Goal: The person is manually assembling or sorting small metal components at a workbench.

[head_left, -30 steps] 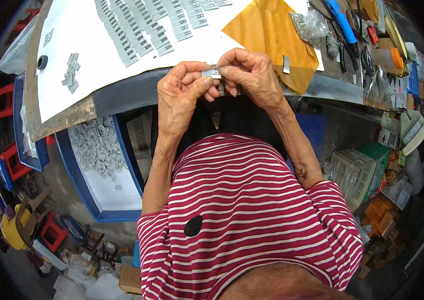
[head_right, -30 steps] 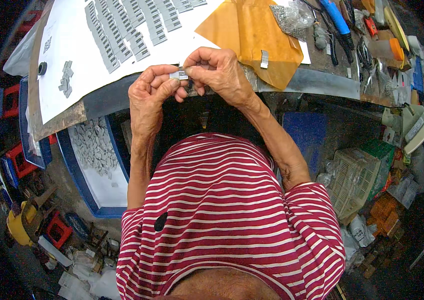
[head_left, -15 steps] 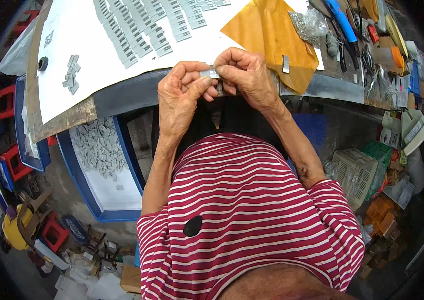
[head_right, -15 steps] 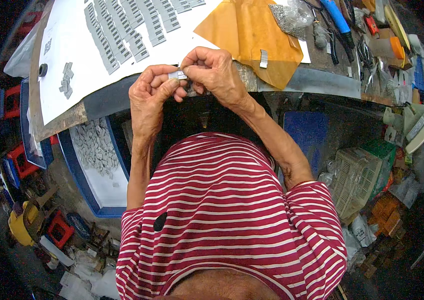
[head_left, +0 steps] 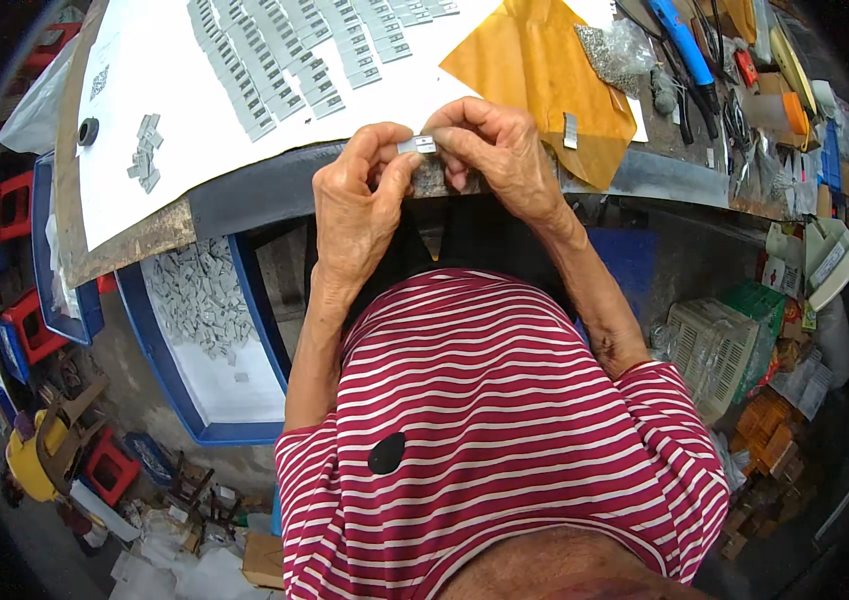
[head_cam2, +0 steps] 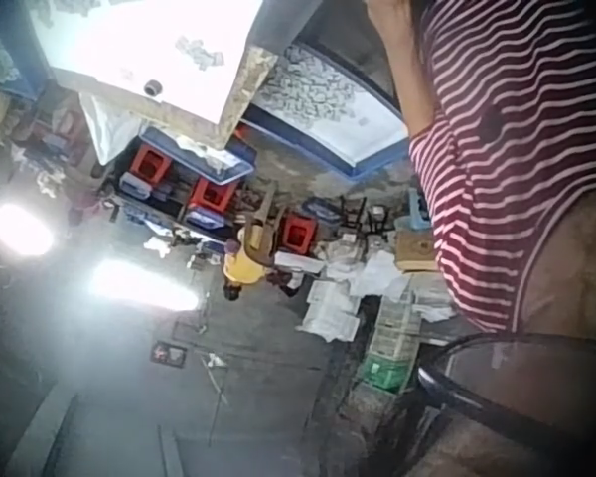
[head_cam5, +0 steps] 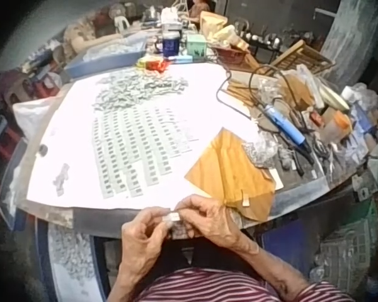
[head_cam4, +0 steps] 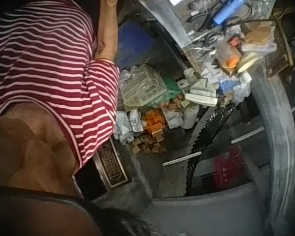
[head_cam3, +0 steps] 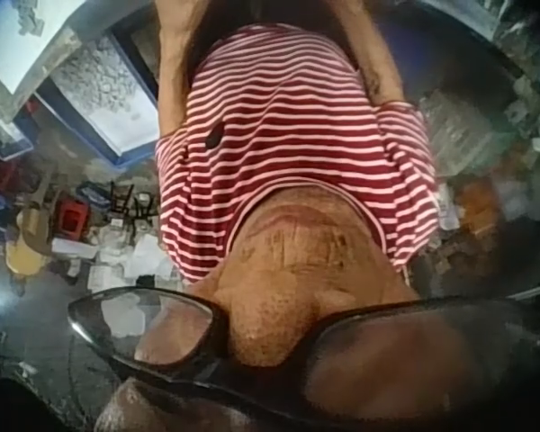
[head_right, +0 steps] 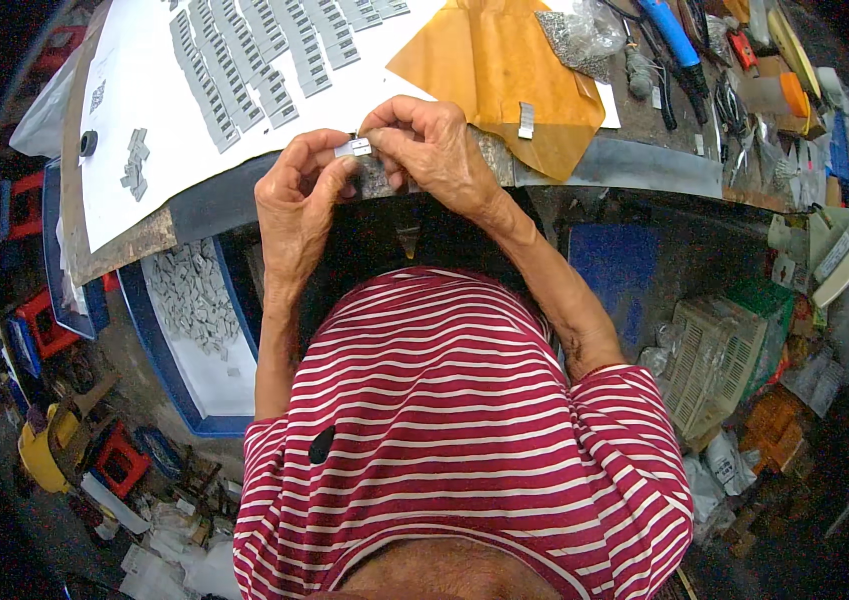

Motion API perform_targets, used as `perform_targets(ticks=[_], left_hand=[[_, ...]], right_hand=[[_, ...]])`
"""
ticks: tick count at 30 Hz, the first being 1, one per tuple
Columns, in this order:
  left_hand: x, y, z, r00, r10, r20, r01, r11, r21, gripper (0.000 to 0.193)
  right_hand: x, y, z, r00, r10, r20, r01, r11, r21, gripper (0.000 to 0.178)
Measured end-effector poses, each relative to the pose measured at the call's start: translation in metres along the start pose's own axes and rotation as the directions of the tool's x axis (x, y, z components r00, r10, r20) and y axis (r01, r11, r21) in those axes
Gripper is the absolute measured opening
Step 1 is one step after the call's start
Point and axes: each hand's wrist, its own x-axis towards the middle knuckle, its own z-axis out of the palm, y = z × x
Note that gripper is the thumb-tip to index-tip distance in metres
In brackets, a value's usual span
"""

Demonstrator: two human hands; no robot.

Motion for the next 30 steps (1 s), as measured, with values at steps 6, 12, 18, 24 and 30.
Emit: perform_targets(ticks=[6,12,18,24,30], left_hand=[[0.000,-0.002,-0.002,0.999,0.032,-0.023,-0.032,0.999,-0.007,0.015],[0.002,-0.003,-0.004,0.998,0.065,-0.017,-0.065,0.998,0.023,0.015],[0.004,-0.003,-0.014,0.984,0.175,0.007,-0.173,0.959,0.224,0.019],[0.014,-0.005,-0.019,0.924,0.379,0.055,-0.366,0.832,0.418,0.017],[0.028,-0.009,-0.018,0.884,0.453,0.115,-0.441,0.725,0.529,0.016]], right_hand=[[-0.003,-0.004,-0.001,0.994,-0.081,0.073,0.091,0.983,-0.161,0.014],[-0.002,-0.002,0.002,0.952,-0.283,0.114,0.305,0.865,-0.399,0.016],[0.006,0.002,0.006,0.891,-0.409,0.199,0.449,0.723,-0.524,0.014],[0.016,0.005,0.005,0.818,-0.504,0.278,0.566,0.615,-0.550,0.015],[0.026,0.008,0.002,0.793,-0.534,0.293,0.589,0.550,-0.593,0.014]])
